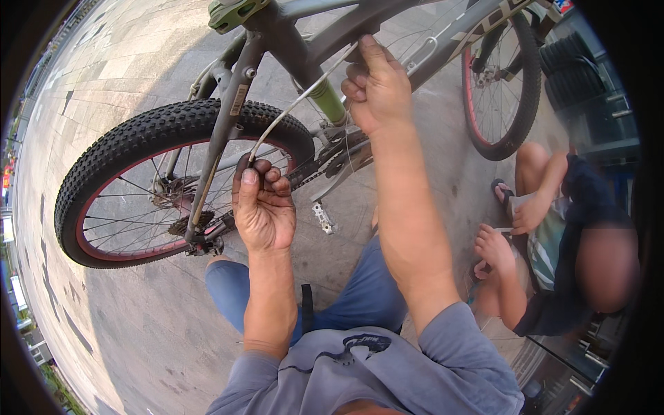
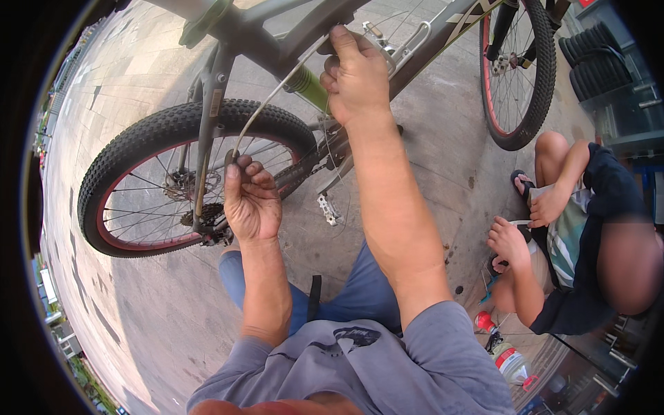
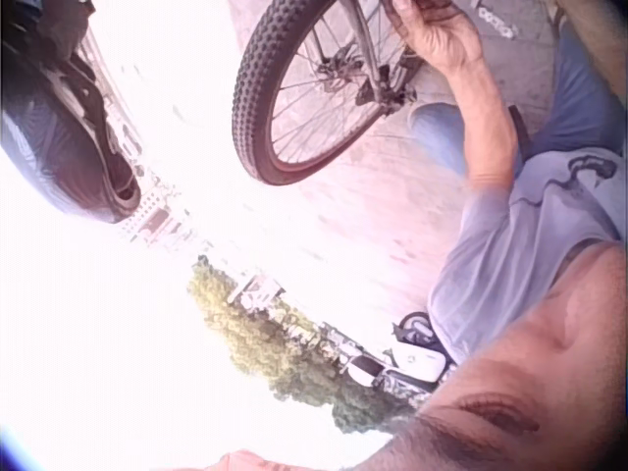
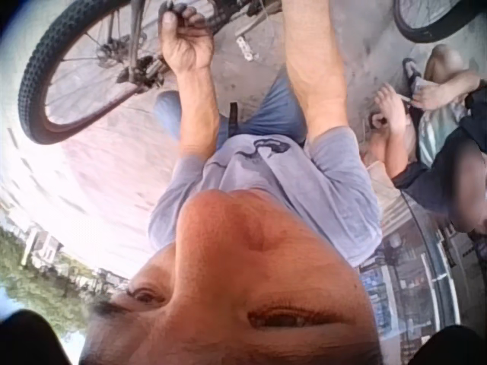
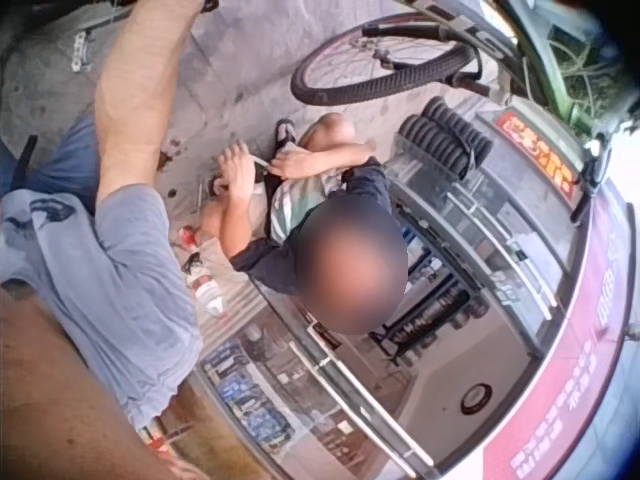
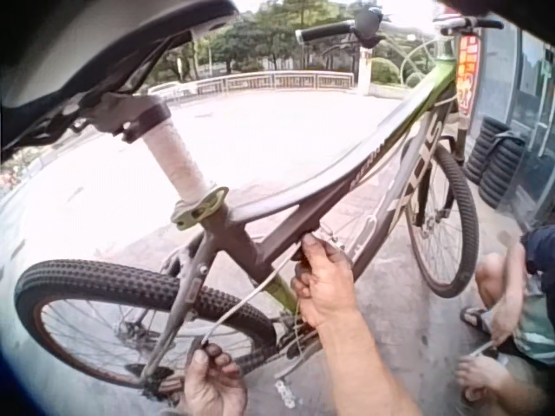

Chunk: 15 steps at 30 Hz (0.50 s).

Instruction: The person sits on the ground and adjusts the rear derailleur and chain of a bicycle using a screwdriver and hands. They manipulate the derailleur cable and chain, then test the wheel rotation to check the adjustment.

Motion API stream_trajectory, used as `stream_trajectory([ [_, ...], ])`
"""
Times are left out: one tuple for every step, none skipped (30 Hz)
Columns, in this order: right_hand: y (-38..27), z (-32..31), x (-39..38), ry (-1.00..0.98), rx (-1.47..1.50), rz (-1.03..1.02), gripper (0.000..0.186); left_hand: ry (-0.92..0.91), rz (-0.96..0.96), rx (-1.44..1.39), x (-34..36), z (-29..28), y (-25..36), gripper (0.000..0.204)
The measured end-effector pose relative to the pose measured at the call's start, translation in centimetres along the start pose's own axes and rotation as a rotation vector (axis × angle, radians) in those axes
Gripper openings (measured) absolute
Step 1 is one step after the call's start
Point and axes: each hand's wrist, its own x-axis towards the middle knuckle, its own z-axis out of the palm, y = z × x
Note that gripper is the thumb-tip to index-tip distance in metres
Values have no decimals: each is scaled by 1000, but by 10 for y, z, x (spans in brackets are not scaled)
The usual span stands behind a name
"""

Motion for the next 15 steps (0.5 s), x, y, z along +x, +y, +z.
stream_trajectory([
  [1,1,1,34,-10,-12,23,-3,12,-55,1,2,-3,22],
  [1,1,2,29,-10,-17,20,-5,20,-114,3,6,-5,21],
  [2,1,3,25,-4,-15,18,-25,32,-148,5,9,-7,21],
  [2,1,4,25,-1,-19,17,-27,42,-180,7,14,-10,21],
  [2,0,4,18,3,-13,15,-29,11,-215,10,18,-10,20],
  [2,0,5,20,5,-15,13,-33,-20,-251,14,21,-10,20],
  [1,0,5,8,16,-12,12,-59,33,-289,16,25,-16,21],
  [1,0,6,6,24,-9,11,-41,31,-288,17,27,-18,21],
  [1,0,6,8,25,-2,10,-35,30,-282,18,29,-19,21],
  [1,1,5,8,26,3,10,-35,28,-279,20,30,-19,21],
  [1,1,5,6,22,-4,10,19,33,-252,20,30,-20,23],
  [1,1,5,12,32,11,10,4,31,-256,20,30,-20,23],
  [1,1,5,13,36,14,10,-12,30,-260,21,31,-20,23],
  [1,2,5,14,40,17,10,-23,31,-266,21,31,-21,24],
  [0,1,4,-10,29,15,11,-6,21,-288,22,32,-23,23],
])
